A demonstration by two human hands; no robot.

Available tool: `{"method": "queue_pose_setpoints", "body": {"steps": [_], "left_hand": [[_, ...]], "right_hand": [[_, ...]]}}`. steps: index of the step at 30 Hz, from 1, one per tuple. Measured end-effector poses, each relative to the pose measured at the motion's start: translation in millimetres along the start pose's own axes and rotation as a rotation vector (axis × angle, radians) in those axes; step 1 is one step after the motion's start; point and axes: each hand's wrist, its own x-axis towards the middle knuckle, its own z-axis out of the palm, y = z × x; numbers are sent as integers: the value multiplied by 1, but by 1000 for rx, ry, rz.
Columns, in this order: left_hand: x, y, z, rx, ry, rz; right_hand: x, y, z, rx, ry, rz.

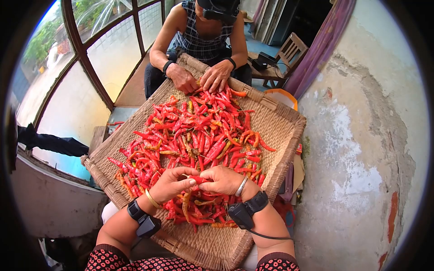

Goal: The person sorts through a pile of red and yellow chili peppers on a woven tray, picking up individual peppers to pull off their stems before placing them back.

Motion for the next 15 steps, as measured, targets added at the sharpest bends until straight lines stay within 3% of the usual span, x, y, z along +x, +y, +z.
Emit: {"method": "queue_pose_setpoints", "body": {"steps": [2, 4, 7, 8, 10, 12, 15], "left_hand": [[1, -4, 3, 80, 34, 94], [0, 5, 0, 415, 51, 169], [-2, 20, -17, 216, 207, 129], [-3, 27, -23, 109, 251, 146], [-5, 44, -32, 111, 386, 216], [-4, 58, -34, 109, 474, 283], [16, 81, -39, 117, 497, 356]], "right_hand": [[1, 2, 1, -49, 0, -8], [-1, 1, -1, -175, 41, 3], [-7, 2, -8, -279, 297, 104], [-9, -2, -15, -364, 277, 300], [-10, 12, -18, -548, 372, 359], [-11, 18, -17, -559, 380, 348], [-8, 3, -13, -522, 212, 358]]}}
